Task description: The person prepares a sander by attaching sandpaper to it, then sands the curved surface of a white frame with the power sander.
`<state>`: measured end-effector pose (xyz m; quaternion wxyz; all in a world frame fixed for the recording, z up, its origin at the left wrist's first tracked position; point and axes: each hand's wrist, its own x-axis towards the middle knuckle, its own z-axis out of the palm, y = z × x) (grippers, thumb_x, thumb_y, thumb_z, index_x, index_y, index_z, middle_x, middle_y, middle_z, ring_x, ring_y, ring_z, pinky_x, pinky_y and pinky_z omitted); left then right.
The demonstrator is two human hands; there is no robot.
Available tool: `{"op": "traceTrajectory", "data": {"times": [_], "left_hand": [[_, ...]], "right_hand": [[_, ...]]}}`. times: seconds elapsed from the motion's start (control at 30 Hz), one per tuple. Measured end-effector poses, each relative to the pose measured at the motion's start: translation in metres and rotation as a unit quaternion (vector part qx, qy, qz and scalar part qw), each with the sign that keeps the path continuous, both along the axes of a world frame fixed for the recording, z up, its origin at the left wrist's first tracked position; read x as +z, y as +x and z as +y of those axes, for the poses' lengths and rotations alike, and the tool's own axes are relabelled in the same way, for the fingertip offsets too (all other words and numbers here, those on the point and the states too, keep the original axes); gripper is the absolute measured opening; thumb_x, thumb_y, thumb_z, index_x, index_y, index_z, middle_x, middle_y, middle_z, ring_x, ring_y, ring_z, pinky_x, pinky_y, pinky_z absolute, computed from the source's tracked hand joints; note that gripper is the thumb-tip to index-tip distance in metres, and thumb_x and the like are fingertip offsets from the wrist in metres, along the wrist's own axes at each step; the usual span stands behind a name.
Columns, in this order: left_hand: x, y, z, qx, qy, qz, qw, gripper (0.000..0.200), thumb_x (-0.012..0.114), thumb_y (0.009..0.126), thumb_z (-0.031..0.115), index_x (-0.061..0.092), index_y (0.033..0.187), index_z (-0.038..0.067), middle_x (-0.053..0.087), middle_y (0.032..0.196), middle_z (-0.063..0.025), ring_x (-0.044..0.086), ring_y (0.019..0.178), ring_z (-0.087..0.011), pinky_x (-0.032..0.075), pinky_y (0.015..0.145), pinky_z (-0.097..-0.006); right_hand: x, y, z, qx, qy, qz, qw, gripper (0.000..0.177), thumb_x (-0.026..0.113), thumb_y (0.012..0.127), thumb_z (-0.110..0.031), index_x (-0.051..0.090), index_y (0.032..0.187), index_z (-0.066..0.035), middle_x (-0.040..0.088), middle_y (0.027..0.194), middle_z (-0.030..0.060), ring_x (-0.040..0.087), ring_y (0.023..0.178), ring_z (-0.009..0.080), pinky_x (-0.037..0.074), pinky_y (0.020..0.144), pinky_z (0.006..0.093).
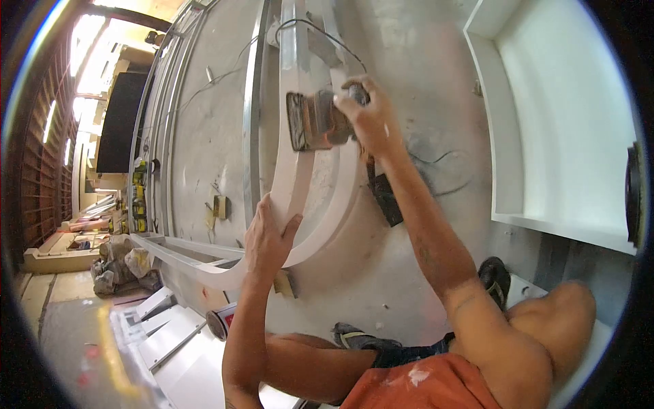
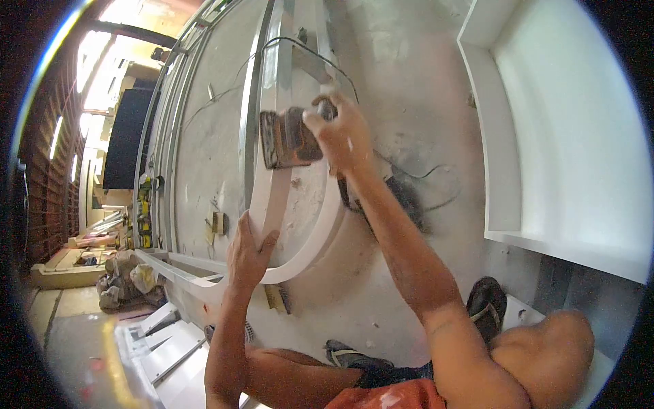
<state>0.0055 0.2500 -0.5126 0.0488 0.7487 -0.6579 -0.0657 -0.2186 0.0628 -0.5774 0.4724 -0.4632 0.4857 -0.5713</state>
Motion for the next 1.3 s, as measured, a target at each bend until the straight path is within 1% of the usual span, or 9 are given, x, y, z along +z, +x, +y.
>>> {"op": "traceTrajectory", "data": {"times": [0.07, 0.13, 0.33, 0.43, 0.63, 0.8, 1.07, 1.17, 1.3], "left_hand": [[0.002, -0.001, -0.001, 0.001, 0.008, 0.000, 1.000, 0.072, 0.075, 0.095, 0.036, 0.041, 0.145, -0.003, 0.068, 0.119, -0.0326, 0.068, 0.106, -0.0501, 0.053, 0.090, -0.0551], [0.002, 0.000, -0.001, 0.000, 0.013, 0.002, 1.000, 0.073, 0.074, 0.096, 0.037, 0.039, 0.147, -0.003, 0.068, 0.117, -0.0341, 0.068, 0.104, -0.0512, 0.053, 0.089, -0.0560], [0.000, 0.004, 0.000, -0.010, 0.006, -0.004, 1.000, 0.072, 0.076, 0.095, 0.034, 0.041, 0.145, -0.003, 0.069, 0.114, -0.0339, 0.069, 0.104, -0.0505, 0.053, 0.089, -0.0556], [0.003, 0.001, -0.003, -0.005, 0.015, -0.006, 1.000, 0.074, 0.077, 0.092, 0.032, 0.041, 0.145, -0.003, 0.069, 0.114, -0.0339, 0.069, 0.103, -0.0508, 0.054, 0.089, -0.0551], [0.004, -0.001, -0.004, 0.009, 0.027, -0.011, 1.000, 0.078, 0.081, 0.088, 0.034, 0.041, 0.145, -0.001, 0.069, 0.115, -0.0326, 0.070, 0.100, -0.0499, 0.054, 0.089, -0.0550], [0.001, -0.002, -0.002, -0.005, -0.004, -0.023, 1.000, 0.073, 0.083, 0.086, 0.031, 0.044, 0.139, -0.001, 0.070, 0.111, -0.0294, 0.070, 0.096, -0.0490, 0.056, 0.082, -0.0535], [0.003, 0.000, -0.002, 0.000, 0.014, -0.010, 1.000, 0.073, 0.081, 0.084, 0.024, 0.042, 0.141, -0.001, 0.070, 0.112, -0.0313, 0.071, 0.098, -0.0495, 0.056, 0.085, -0.0546], [0.003, 0.003, -0.003, -0.010, 0.018, 0.011, 1.000, 0.076, 0.081, 0.085, 0.023, 0.040, 0.145, -0.001, 0.070, 0.112, -0.0335, 0.071, 0.098, -0.0501, 0.056, 0.086, -0.0545], [-0.001, 0.007, -0.001, -0.016, 0.012, 0.013, 1.000, 0.078, 0.082, 0.084, 0.021, 0.039, 0.146, 0.001, 0.069, 0.113, -0.0343, 0.070, 0.099, -0.0520, 0.056, 0.086, -0.0541]], "right_hand": [[0.003, -0.002, -0.026, 0.025, 0.003, -0.029, 0.999, 0.035, 0.073, 0.088, -0.031, 0.070, 0.114, -0.007, 0.070, 0.098, 0.0194, 0.069, 0.088, 0.0307, 0.054, 0.082, 0.0405], [0.010, -0.006, -0.049, 0.027, -0.015, 0.012, 0.999, 0.039, 0.071, 0.089, -0.033, 0.068, 0.115, -0.004, 0.068, 0.092, 0.0110, 0.065, 0.081, 0.0225, 0.055, 0.078, 0.0387], [0.012, -0.010, -0.083, 0.055, 0.043, -0.015, 0.997, 0.044, 0.072, 0.086, -0.036, 0.069, 0.119, -0.007, 0.069, 0.096, 0.0154, 0.066, 0.087, 0.0237, 0.053, 0.081, 0.0377], [0.011, -0.012, -0.059, 0.049, 0.033, 0.016, 0.998, 0.046, 0.072, 0.082, -0.038, 0.070, 0.114, -0.005, 0.073, 0.098, 0.0224, 0.071, 0.088, 0.0336, 0.055, 0.082, 0.0446], [0.003, -0.001, 0.004, -0.012, 0.016, 0.040, 0.999, 0.045, 0.072, 0.083, -0.039, 0.071, 0.111, -0.004, 0.073, 0.101, 0.0257, 0.072, 0.094, 0.0381, 0.054, 0.087, 0.0442], [0.009, -0.005, -0.037, 0.007, -0.004, -0.003, 1.000, 0.045, 0.074, 0.082, -0.038, 0.072, 0.111, -0.004, 0.074, 0.101, 0.0226, 0.072, 0.093, 0.0362, 0.054, 0.087, 0.0423], [0.015, -0.007, -0.079, 0.042, 0.006, 0.017, 0.999, 0.044, 0.069, 0.087, -0.040, 0.071, 0.115, -0.006, 0.072, 0.100, 0.0196, 0.069, 0.089, 0.0296, 0.054, 0.081, 0.0387], [0.020, -0.010, -0.043, 0.026, 0.020, 0.021, 0.999, 0.042, 0.071, 0.086, -0.038, 0.072, 0.111, -0.005, 0.074, 0.101, 0.0235, 0.071, 0.094, 0.0362, 0.054, 0.088, 0.0424], [0.007, -0.004, 0.009, 0.012, 0.011, 0.047, 0.999, 0.039, 0.071, 0.088, -0.036, 0.070, 0.111, -0.005, 0.071, 0.102, 0.0212, 0.069, 0.094, 0.0330, 0.053, 0.089, 0.0423]]}}
